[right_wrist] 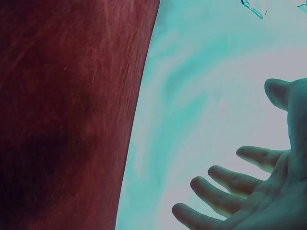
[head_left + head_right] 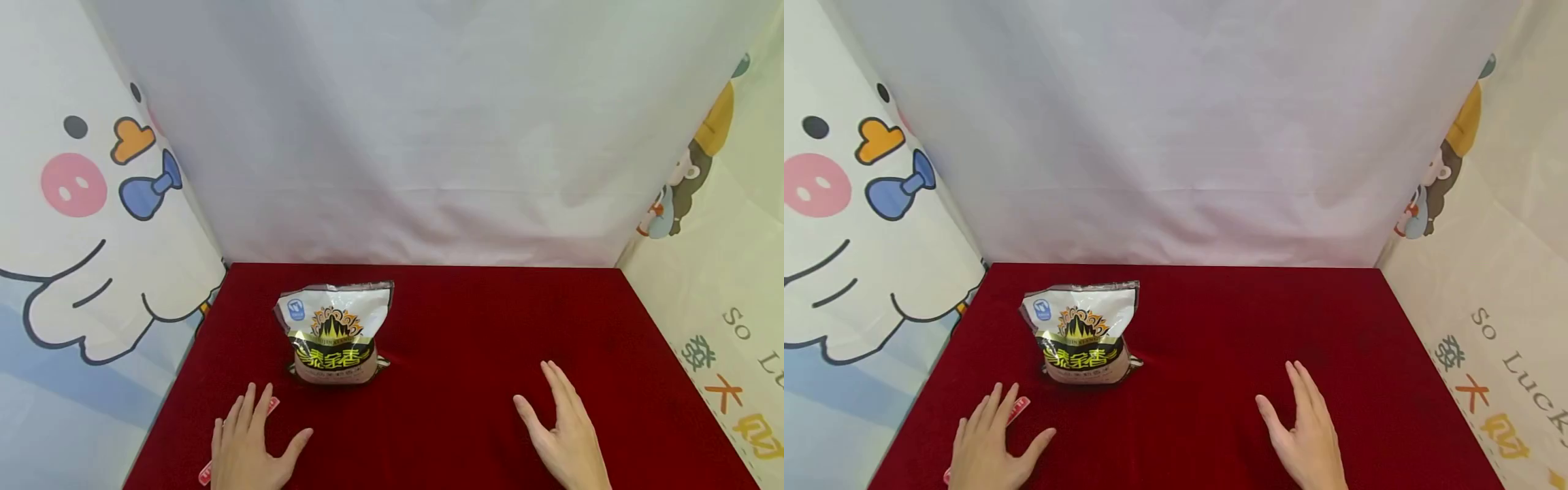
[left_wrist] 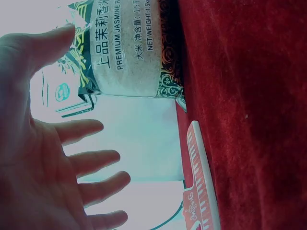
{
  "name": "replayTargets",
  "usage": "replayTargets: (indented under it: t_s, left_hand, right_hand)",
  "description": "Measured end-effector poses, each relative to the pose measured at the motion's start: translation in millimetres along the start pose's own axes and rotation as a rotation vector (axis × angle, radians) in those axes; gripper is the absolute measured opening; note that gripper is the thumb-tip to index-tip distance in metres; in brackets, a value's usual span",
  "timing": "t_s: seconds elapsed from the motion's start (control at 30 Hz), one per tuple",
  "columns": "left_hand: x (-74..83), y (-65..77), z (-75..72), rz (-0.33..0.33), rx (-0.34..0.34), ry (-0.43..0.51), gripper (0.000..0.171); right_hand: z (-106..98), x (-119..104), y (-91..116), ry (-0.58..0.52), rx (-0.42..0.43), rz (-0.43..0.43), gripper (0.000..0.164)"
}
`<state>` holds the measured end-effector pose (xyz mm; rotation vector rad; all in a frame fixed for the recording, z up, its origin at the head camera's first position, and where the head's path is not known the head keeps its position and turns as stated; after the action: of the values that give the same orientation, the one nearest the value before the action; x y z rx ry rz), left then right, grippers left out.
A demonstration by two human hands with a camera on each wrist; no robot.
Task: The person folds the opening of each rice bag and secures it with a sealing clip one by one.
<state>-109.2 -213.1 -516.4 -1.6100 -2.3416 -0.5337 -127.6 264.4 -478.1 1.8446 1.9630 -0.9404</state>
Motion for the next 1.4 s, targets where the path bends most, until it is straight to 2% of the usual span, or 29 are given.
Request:
replayTargets:
  t_s: [0.23, 0.33, 0.77, 1.0, 1.27, 1.4]
  left_hand:
    - [-3.0, -3.2, 3.8, -0.041, -0.059, 0.016, 0.102]
    - [-3.3, -3.7, 4.6, -0.043, -0.056, 0.019, 0.101]
    - [0.5, -0.1, 1.9, 0.019, 0.111, 0.11, 0.094]
    - [-0.3, 0.6, 2.1, 0.01, 0.164, 0.149, 0.092]
    - [1.9, 4.3, -2.0, 0.039, 0.287, 0.226, 0.082]
    - [2.1, 5.6, -1.8, 0.043, 0.307, 0.238, 0.081]
  right_hand:
    - [2.5, -1.3, -0.5, -0.01, -0.004, 0.001, 0.08]
    - [3.6, -1.7, -0.5, -0.013, -0.011, 0.006, 0.081]
    - [9.2, -5.4, -0.2, -0.023, -0.011, -0.018, 0.079]
    - [11.5, -7.8, 0.2, -0.029, -0.002, -0.036, 0.077]
    - [13.8, -12.6, -0.1, -0.039, 0.0, -0.05, 0.076]
    - [14.8, -14.5, -0.7, -0.041, 0.01, -0.06, 0.075]
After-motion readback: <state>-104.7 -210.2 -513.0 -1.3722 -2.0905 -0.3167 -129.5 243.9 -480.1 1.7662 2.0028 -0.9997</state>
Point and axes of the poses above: each hand's wrist, its own y-axis away from the middle knuckle, its own z-axis out of the palm, x = y × z, the point moved 8 cm from there along -y, towards the middle knuckle, and after that the axes turned 9 degrees about -z, right-handed, at the moved point
